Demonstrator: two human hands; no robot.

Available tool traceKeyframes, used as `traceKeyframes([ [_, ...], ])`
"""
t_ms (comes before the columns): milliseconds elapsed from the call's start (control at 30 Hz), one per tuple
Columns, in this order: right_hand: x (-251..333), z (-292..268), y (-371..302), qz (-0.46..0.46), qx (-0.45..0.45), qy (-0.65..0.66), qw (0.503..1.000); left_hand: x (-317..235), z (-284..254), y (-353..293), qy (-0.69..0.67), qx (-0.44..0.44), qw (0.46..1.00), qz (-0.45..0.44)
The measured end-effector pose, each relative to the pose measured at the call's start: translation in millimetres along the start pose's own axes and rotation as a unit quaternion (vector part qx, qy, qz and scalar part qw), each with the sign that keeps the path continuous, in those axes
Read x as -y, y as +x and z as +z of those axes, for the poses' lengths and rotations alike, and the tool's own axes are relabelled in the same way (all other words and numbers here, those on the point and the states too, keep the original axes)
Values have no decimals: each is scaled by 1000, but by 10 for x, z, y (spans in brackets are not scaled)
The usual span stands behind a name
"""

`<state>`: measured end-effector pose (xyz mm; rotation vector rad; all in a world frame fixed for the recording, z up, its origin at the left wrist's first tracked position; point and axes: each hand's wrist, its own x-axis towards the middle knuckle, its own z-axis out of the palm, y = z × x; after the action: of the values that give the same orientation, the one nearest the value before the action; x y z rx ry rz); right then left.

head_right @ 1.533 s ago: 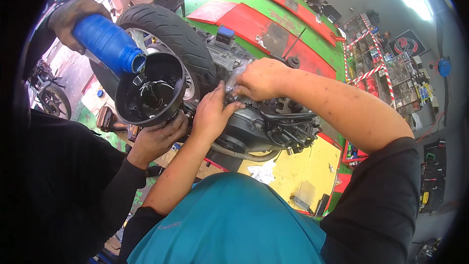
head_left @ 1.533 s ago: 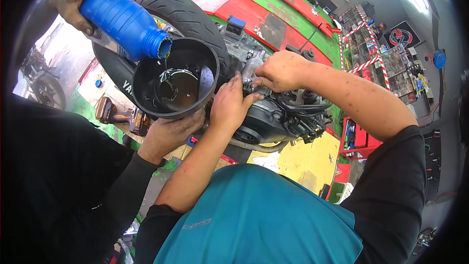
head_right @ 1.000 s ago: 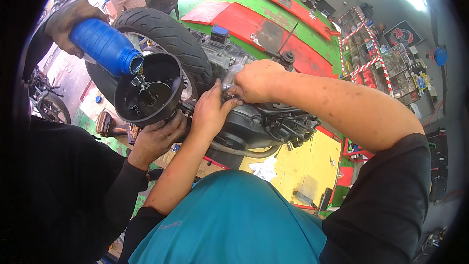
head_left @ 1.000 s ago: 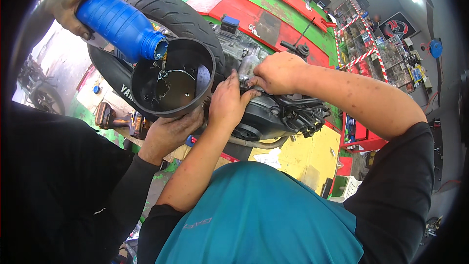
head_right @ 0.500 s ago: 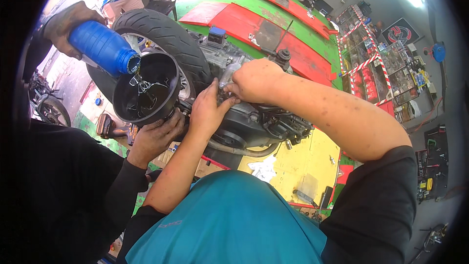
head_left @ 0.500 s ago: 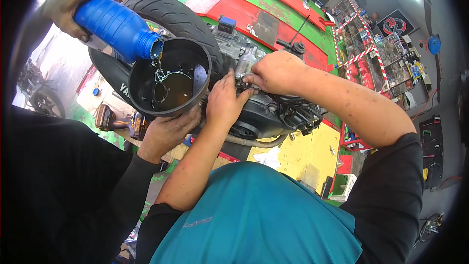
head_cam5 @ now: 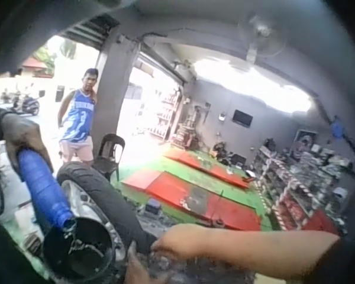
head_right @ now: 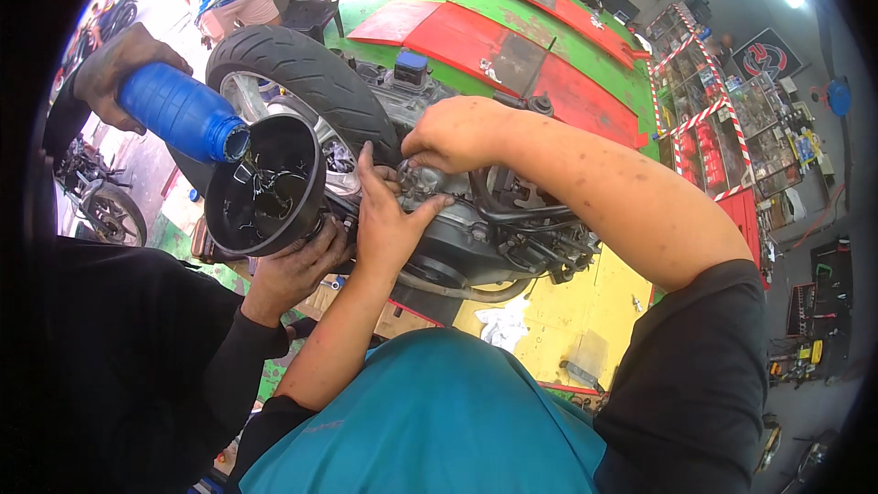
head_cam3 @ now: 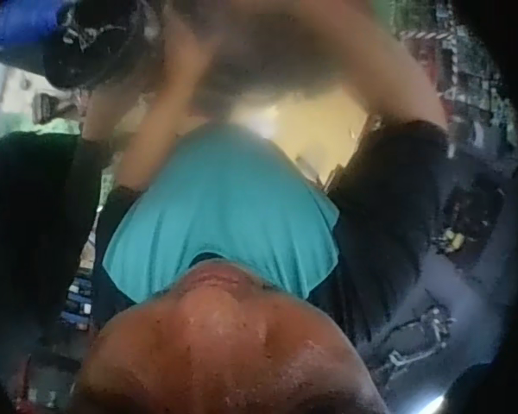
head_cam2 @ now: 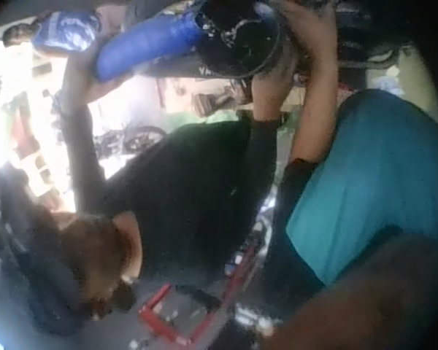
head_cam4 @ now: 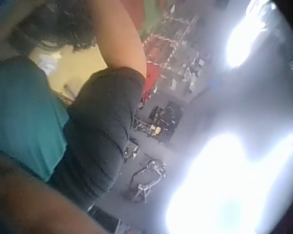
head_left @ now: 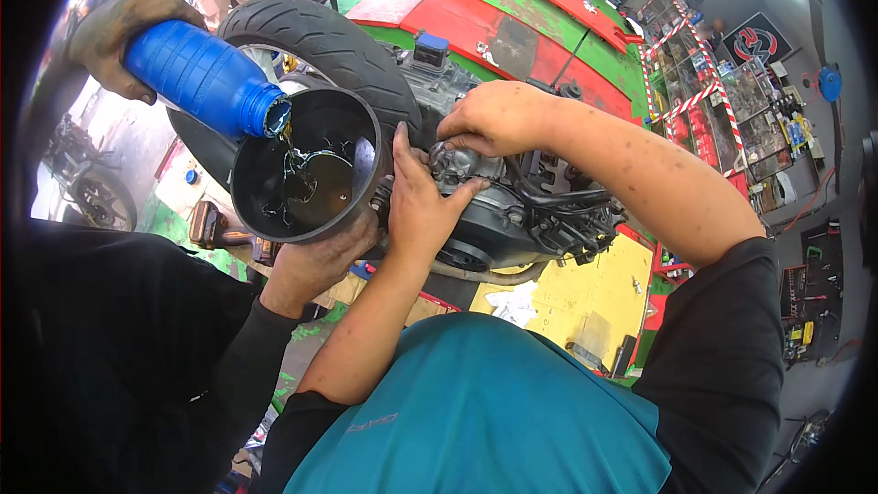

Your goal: The person pours oil into a motorcycle engine using a funnel while another person assists. The person then removes the funnel and installs a metal side cover onto the motorcycle frame, securing it with bolts.

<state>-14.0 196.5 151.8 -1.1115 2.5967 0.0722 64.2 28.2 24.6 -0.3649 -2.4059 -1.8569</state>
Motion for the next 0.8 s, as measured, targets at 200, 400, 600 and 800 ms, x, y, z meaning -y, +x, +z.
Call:
traceKeyframes([
  [200,-178,86,53,-54,-17,51,997,79,54,11,50,-33,998,36],
  [400,-223,100,62,-92,-25,32,995,112,56,34,76,-19,996,44],
  [600,-186,37,25,-78,20,-59,995,53,29,38,80,-4,996,38],
  [800,188,-58,-115,20,80,-76,994,29,16,56,80,20,996,30],
])
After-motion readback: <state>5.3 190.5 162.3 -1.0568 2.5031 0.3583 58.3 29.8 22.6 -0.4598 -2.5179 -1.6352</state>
